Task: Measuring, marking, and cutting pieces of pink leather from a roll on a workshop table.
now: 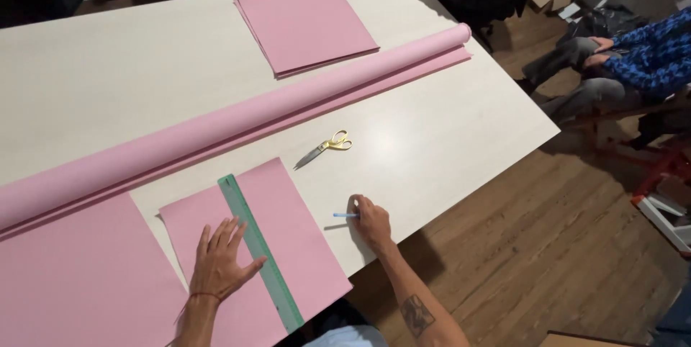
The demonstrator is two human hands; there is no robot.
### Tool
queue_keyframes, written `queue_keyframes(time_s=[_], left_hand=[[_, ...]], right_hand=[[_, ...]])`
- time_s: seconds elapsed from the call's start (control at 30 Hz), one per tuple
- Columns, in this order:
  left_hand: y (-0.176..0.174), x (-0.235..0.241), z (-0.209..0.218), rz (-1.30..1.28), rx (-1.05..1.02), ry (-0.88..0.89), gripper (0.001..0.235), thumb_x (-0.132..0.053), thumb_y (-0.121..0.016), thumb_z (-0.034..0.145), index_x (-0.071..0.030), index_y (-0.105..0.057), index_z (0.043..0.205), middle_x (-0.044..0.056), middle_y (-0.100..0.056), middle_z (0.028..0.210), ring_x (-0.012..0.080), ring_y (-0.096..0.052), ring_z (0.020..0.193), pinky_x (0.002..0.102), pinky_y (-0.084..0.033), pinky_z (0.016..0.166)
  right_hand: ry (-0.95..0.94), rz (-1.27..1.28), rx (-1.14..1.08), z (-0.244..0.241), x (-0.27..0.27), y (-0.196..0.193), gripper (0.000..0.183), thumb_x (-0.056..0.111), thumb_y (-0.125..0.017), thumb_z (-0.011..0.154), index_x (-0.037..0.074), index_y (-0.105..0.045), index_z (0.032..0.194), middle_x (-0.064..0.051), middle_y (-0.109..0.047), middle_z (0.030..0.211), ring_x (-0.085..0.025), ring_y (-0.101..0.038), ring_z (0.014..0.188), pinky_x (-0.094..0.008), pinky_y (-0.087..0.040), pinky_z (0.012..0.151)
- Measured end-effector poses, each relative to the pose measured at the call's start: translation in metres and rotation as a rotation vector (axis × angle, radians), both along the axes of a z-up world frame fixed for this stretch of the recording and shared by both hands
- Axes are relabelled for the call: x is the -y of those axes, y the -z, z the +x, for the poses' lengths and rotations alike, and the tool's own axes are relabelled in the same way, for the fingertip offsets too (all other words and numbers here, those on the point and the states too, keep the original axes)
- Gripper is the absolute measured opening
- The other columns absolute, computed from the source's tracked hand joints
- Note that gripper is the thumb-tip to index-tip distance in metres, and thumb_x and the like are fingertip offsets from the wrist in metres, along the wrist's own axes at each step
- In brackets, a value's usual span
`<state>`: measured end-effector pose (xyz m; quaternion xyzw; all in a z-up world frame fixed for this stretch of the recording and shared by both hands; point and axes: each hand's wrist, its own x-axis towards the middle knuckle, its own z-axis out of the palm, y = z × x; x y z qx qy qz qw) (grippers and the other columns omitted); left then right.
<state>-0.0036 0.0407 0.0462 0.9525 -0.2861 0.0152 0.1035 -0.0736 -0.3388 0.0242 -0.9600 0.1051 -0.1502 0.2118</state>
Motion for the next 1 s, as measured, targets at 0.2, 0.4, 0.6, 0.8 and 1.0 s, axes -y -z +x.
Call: queue_keyframes(time_s=[0.2,0.4,0.6,0.8,1.0], left_hand=[[-0.006,0.001,-0.001,-0.018,0.002,0.009,0.102,-0.089,-0.043,0.076,-0.02,-0.04,0.151,0.007,-0.037,0.157,0.0207,-0.028,0.147,0.047,-0.011,0.126],[-0.012,0.002,-0.002,-0.02,-0.043,-0.007,0.101,-0.089,-0.045,0.076,-0.021,-0.04,0.151,0.005,-0.037,0.157,0.02,-0.028,0.148,0.046,-0.011,0.127],[-0.017,0.001,-0.002,-0.059,-0.058,-0.013,0.098,-0.087,-0.048,0.077,-0.021,-0.041,0.15,0.006,-0.038,0.157,0.0202,-0.029,0.147,0.047,-0.011,0.126],[-0.021,0.001,-0.004,-0.034,-0.057,-0.016,0.097,-0.086,-0.048,0.078,-0.021,-0.041,0.15,0.005,-0.038,0.157,0.0195,-0.03,0.148,0.047,-0.01,0.127],[-0.016,0.001,-0.004,-0.053,-0.059,-0.016,0.097,-0.088,-0.046,0.078,-0.021,-0.043,0.148,0.005,-0.039,0.156,0.0189,-0.029,0.147,0.047,-0.01,0.127]], right_hand=[[-0.03,-0.027,-0.053,-0.003,-0.002,-0.003,0.025,0.015,-0.072,0.094,0.007,-0.061,0.114,-0.007,-0.069,0.08,-0.019,-0.062,0.054,-0.036,-0.051,0.048],[-0.052,-0.027,-0.026,-0.004,-0.001,0.001,0.031,0.014,-0.074,0.091,0.006,-0.059,0.117,-0.007,-0.07,0.081,-0.018,-0.062,0.054,-0.035,-0.051,0.048],[-0.057,-0.039,-0.011,-0.004,-0.004,-0.005,0.033,0.011,-0.076,0.088,0.007,-0.059,0.116,-0.008,-0.07,0.083,-0.02,-0.062,0.055,-0.037,-0.051,0.051],[-0.065,-0.041,-0.002,-0.004,-0.004,-0.004,0.034,0.01,-0.075,0.088,0.005,-0.058,0.117,-0.009,-0.069,0.082,-0.019,-0.06,0.054,-0.037,-0.05,0.049],[-0.063,-0.051,-0.028,-0.004,-0.001,0.006,0.033,0.011,-0.074,0.089,0.004,-0.059,0.117,-0.008,-0.069,0.081,-0.016,-0.058,0.053,-0.034,-0.049,0.046]])
